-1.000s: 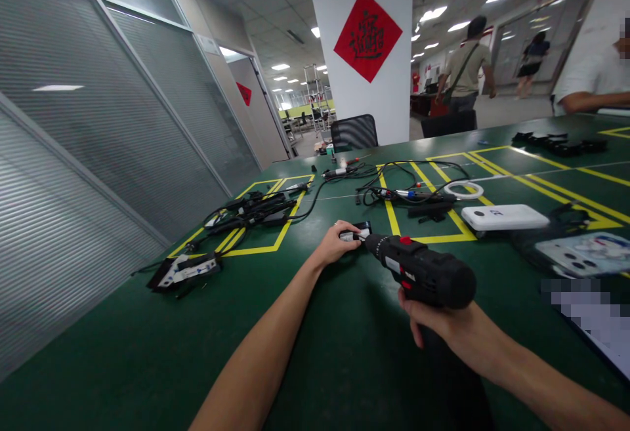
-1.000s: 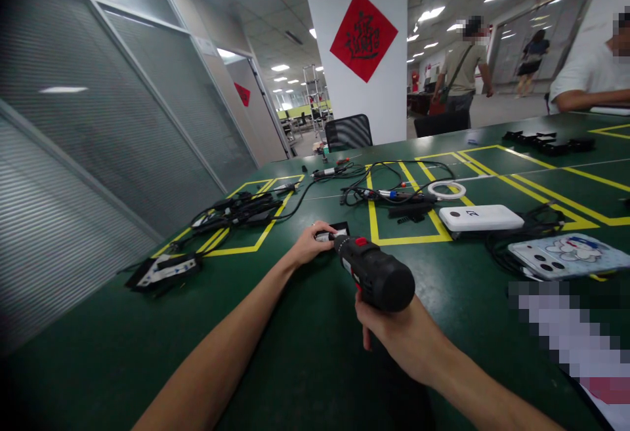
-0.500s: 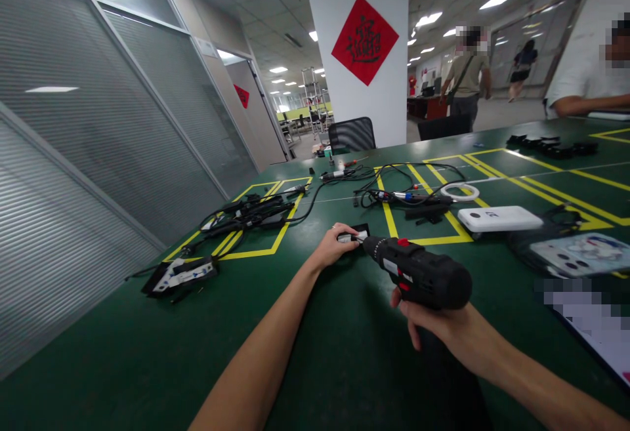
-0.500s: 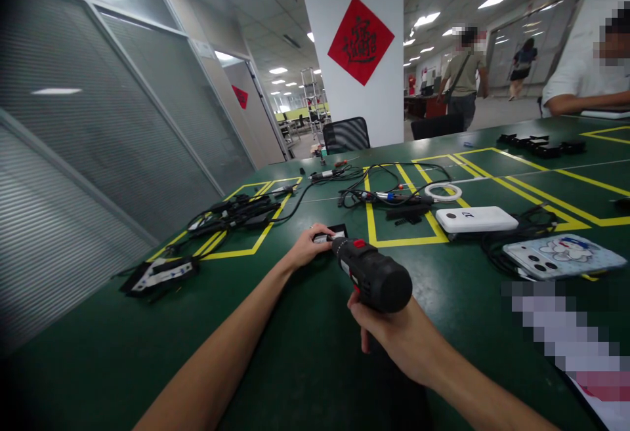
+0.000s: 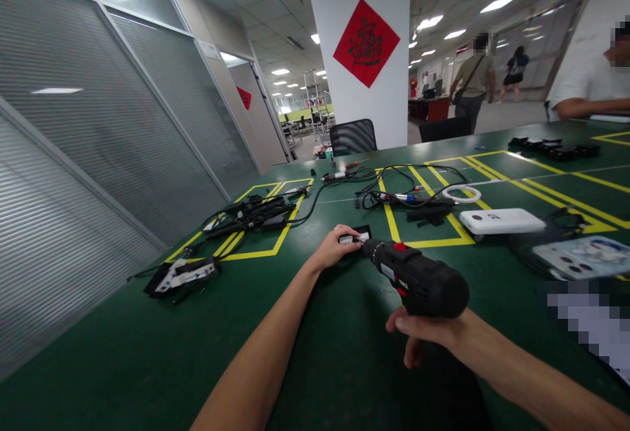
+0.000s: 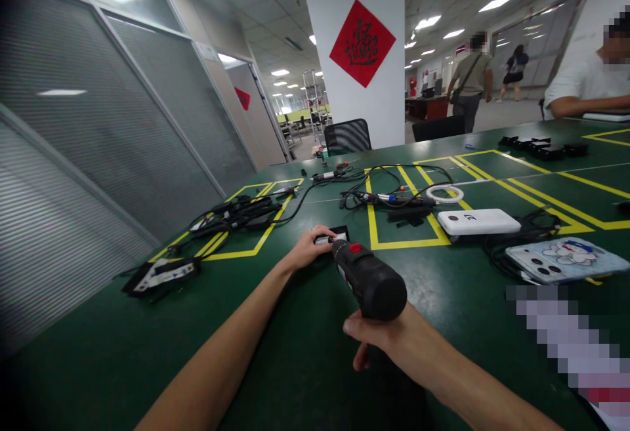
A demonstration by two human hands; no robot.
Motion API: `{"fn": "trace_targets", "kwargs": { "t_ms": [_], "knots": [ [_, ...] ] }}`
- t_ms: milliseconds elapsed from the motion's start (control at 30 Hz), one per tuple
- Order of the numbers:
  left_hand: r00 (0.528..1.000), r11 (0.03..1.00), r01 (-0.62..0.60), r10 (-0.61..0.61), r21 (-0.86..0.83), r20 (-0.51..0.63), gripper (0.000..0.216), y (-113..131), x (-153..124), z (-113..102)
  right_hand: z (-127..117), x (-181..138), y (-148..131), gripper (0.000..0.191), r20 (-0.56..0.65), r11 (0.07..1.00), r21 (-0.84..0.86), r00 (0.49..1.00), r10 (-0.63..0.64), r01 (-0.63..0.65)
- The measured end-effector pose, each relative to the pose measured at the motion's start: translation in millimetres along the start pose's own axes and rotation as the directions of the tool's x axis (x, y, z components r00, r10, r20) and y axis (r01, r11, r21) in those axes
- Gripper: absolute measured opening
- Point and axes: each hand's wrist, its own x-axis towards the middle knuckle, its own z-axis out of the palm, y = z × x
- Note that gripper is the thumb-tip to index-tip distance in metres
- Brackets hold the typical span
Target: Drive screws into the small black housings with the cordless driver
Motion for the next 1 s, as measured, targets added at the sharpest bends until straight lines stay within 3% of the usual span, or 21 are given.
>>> {"fn": "trace_targets", "kwargs": {
  "t_ms": [133, 400, 833, 1000],
  "knots": [
    [1.000, 1.000, 0.008, -0.008, -0.011, 0.001, 0.031, 0.8, -0.4, -0.4, -0.9, 0.0, 0.5, 0.037, -0.042, 1.000, 0.000, 0.999, -0.016, 0.016],
    [1.000, 1.000, 0.012, -0.012, 0.010, 0.000, 0.031, 3.8, -0.9, -1.3, -1.2, -1.1, 2.5, 0.029, -0.066, 0.995, -0.033, 0.993, -0.101, 0.099],
    [1.000, 1.000, 0.018, -0.018, -0.026, 0.000, 0.032, -0.3, -0.8, 0.2, 1.8, -3.5, -4.2, 0.009, -0.063, 0.998, -0.049, 0.997, -0.033, 0.030],
    [1.000, 0.999, 0.029, -0.029, -0.020, 0.005, 0.032, 0.7, -0.7, -0.6, 0.9, -3.8, -1.2, 0.015, -0.066, 0.997, -0.053, 0.996, -0.054, 0.050]
  ]
}}
